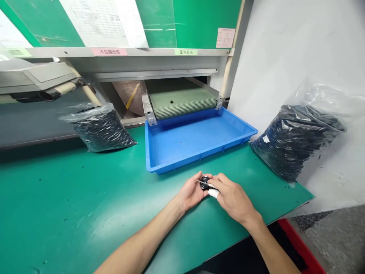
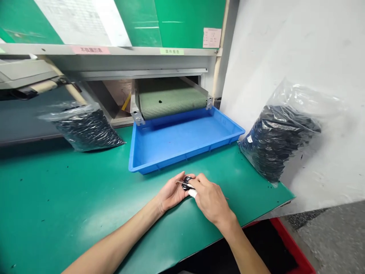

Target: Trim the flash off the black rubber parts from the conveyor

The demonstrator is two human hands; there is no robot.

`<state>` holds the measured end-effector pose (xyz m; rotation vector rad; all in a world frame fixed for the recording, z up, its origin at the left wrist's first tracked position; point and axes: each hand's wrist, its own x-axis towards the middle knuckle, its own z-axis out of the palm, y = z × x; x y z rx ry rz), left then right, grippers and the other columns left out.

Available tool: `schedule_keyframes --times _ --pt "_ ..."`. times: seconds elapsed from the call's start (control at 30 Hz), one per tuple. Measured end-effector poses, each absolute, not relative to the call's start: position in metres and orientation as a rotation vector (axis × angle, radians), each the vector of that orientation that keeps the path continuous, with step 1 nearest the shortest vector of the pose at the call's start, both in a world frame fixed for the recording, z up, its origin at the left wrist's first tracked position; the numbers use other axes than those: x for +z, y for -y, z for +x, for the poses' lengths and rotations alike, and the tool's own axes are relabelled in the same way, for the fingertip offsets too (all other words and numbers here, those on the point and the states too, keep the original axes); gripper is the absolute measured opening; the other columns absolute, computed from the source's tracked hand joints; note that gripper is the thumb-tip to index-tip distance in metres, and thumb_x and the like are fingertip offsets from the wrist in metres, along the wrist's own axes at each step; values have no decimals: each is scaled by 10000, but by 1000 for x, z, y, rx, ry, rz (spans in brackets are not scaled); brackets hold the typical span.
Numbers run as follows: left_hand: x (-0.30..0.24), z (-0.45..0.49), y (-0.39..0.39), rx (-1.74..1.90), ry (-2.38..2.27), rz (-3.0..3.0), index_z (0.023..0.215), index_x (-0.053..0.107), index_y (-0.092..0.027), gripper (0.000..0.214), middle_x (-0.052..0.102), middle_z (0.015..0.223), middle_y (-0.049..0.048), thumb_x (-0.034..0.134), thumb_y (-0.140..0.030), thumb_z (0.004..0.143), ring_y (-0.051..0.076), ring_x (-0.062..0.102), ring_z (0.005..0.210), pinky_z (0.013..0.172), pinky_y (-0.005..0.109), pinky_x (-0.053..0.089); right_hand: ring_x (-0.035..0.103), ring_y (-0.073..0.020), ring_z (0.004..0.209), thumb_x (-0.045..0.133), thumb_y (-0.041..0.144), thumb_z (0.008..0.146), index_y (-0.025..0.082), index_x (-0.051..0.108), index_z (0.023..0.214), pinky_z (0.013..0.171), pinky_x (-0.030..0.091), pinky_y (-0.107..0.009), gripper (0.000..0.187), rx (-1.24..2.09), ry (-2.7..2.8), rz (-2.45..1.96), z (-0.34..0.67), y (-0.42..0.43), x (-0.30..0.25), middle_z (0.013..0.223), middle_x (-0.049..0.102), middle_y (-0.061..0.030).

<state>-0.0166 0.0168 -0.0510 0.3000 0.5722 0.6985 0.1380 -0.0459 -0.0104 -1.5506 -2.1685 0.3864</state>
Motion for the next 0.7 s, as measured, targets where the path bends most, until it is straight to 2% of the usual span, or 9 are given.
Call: schedule_keyframes --times 0.1,0.27,0.33,0.47,0.6,0.7 --pt "-53 -18 -18 707 -560 278 851 665 -58 367 643 783 89 391 -276 961 140 611 702 672 257 510 571 -130 680 390 63 854 247 625 988 581 407 -242 327 264 2239 -1613 129 38 -19 936 589 -26" --pt "-53 -18 -18 713 -581 298 827 660 -78 265 625 756 74 453 -208 929 135 598 702 695 268 518 576 -146 763 370 105 888 240 571 939 678 435 -268 247 361 2103 -1579 133 37 -29 954 577 -25" --pt "-53 -17 -17 701 -570 333 833 657 -83 210 635 796 83 477 -163 902 143 609 738 709 269 520 574 -158 796 396 113 872 244 558 977 702 439 -281 234 449 2017 -1596 134 38 -30 950 580 -19" --pt "-53 -16 -17 694 -594 398 841 657 -81 168 642 817 88 501 -136 872 147 615 757 720 266 528 567 -160 835 395 88 845 269 551 1101 704 420 -274 351 502 1986 -1645 134 38 -27 987 566 -22" --pt "-52 -15 -16 693 -588 431 831 654 -84 159 643 828 84 519 -160 868 147 620 745 694 262 539 515 -133 705 425 88 813 231 560 870 617 357 -252 205 419 1953 -1729 131 39 -26 876 522 -6" --pt "-50 -15 -14 678 -583 460 818 647 -88 150 650 840 91 525 -162 864 154 630 753 688 266 547 495 -130 685 455 93 790 223 534 828 603 332 -252 156 407 1920 -1768 131 41 -26 851 514 1"
